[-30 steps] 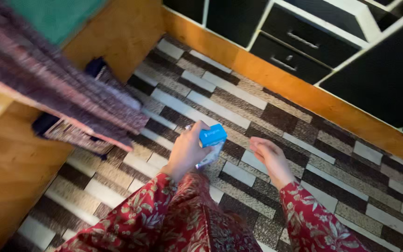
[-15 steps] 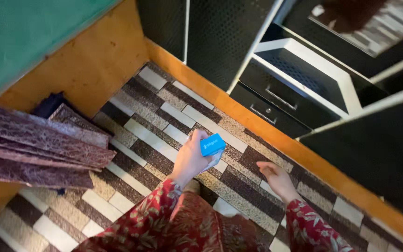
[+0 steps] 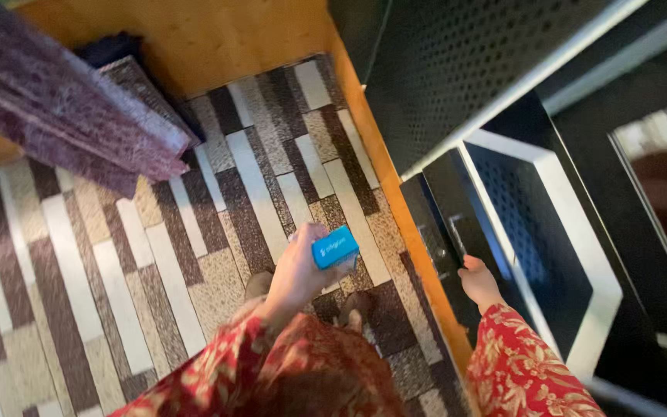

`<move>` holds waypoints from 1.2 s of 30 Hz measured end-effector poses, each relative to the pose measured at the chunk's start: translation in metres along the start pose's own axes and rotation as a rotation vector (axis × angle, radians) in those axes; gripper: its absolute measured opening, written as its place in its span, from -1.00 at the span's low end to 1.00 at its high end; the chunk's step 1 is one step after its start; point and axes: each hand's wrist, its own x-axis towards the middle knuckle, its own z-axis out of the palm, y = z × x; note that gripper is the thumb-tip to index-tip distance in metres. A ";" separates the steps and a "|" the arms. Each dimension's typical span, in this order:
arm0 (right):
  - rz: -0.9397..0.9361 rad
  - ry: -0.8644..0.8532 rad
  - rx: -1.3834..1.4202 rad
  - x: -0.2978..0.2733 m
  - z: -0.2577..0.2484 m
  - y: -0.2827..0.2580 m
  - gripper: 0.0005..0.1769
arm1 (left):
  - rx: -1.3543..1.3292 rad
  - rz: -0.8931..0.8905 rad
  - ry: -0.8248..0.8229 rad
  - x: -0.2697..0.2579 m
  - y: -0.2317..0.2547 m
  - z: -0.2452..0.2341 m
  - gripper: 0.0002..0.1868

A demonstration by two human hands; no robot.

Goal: The person picks up several hygiene and electronic items from a window sill and places them into a drawer, then winds a white charging cable and places it into the same drawer.

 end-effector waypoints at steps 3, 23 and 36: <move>-0.044 -0.019 -0.197 0.034 -0.008 0.022 -0.36 | -0.073 -0.164 0.073 -0.010 0.009 0.029 -0.30; 0.182 -0.182 -0.151 0.022 0.056 0.029 0.00 | -0.231 -0.726 0.292 -0.126 -0.020 0.001 -0.35; -0.172 0.110 -0.211 -0.202 0.156 -0.115 0.08 | -0.221 -0.397 0.288 -0.178 -0.078 -0.076 -0.36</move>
